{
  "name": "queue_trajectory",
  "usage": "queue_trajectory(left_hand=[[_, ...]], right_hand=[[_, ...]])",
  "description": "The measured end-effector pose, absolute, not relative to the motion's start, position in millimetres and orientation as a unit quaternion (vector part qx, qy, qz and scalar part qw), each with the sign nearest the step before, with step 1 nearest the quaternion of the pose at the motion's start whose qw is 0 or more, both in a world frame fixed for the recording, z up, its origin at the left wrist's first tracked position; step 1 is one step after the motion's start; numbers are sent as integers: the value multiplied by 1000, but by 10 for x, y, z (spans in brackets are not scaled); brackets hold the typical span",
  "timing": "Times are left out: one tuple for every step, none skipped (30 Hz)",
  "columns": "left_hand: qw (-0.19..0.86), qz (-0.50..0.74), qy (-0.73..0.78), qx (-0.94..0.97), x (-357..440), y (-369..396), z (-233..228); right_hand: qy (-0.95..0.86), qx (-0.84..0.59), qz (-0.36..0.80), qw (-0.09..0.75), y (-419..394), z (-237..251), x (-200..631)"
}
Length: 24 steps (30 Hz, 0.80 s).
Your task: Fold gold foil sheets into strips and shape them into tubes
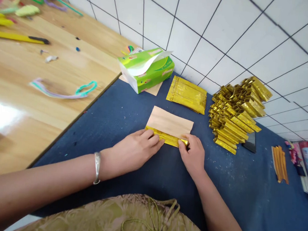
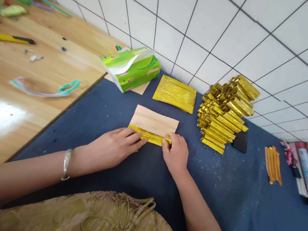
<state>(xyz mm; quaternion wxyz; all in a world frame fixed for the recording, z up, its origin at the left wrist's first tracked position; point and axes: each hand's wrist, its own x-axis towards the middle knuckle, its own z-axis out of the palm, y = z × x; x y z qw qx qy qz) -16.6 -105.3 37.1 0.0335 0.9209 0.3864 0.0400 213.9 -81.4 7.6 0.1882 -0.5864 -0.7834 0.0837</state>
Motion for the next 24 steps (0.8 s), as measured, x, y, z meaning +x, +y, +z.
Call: queue_trajectory(left_hand=[[34, 41, 393, 918, -146, -1073, 373], [34, 43, 399, 915, -131, -1087, 374], [34, 45, 403, 913, -120, -1096, 375], [34, 46, 406, 912, -113, -1100, 375], [34, 47, 407, 912, -110, -1101, 374], [34, 48, 407, 912, -109, -1099, 373], [33, 48, 406, 912, -109, -1097, 372], [33, 48, 404, 913, -111, -1095, 370], [32, 47, 403, 913, -113, -1094, 367], [33, 45, 402, 914, -114, -1095, 364], [34, 42, 401, 915, -115, -1099, 362], [36, 38, 399, 915, -114, -1105, 359], [38, 35, 399, 916, -113, -1114, 359], [38, 33, 401, 915, -111, -1125, 359], [38, 31, 405, 913, -110, -1138, 362], [36, 31, 412, 910, -108, -1152, 367], [33, 30, 420, 907, -108, -1167, 374], [30, 29, 428, 903, -109, -1180, 383], [29, 28, 433, 900, -111, -1193, 394], [29, 26, 438, 898, -115, -1203, 405], [29, 23, 442, 896, -120, -1211, 416], [30, 20, 447, 894, -125, -1216, 427], [30, 17, 452, 891, -131, -1220, 436], [29, 14, 458, 888, -136, -1222, 443]], right_hand=[[-786, -585, 66, 188, -825, 84, 2146], [-792, -579, 42, 188, -842, 97, 2147], [-800, -569, 15, 188, -863, 115, 2140], [-812, -553, -10, 187, -889, 136, 2126], [-828, -529, -27, 184, -916, 157, 2102], [-847, -500, -31, 177, -945, 177, 2072], [-869, -466, -21, 164, -971, 192, 2037], [-891, -430, -1, 145, -994, 202, 2001], [-909, -398, 22, 122, -1013, 205, 1966], [-921, -375, 44, 97, -1028, 204, 1937], [-927, -362, 63, 74, -1039, 198, 1915], [-929, -358, 78, 55, -1049, 190, 1901], [-927, -361, 88, 41, -1059, 183, 1894], [-925, -367, 94, 32, -1069, 177, 1895], [-922, -373, 97, 26, -1080, 175, 1900], [-920, -378, 99, 23, -1092, 177, 1907], [-918, -382, 99, 20, -1105, 183, 1915], [-916, -388, 98, 16, -1118, 194, 1922], [-914, -395, 95, 13, -1131, 209, 1928], [-911, -402, 92, 8, -1144, 225, 1931], [-908, -409, 88, 3, -1156, 243, 1932], [-905, -416, 84, -3, -1168, 260, 1932], [-903, -422, 79, -7, -1179, 274, 1932], [-901, -428, 72, -9, -1190, 286, 1933]])
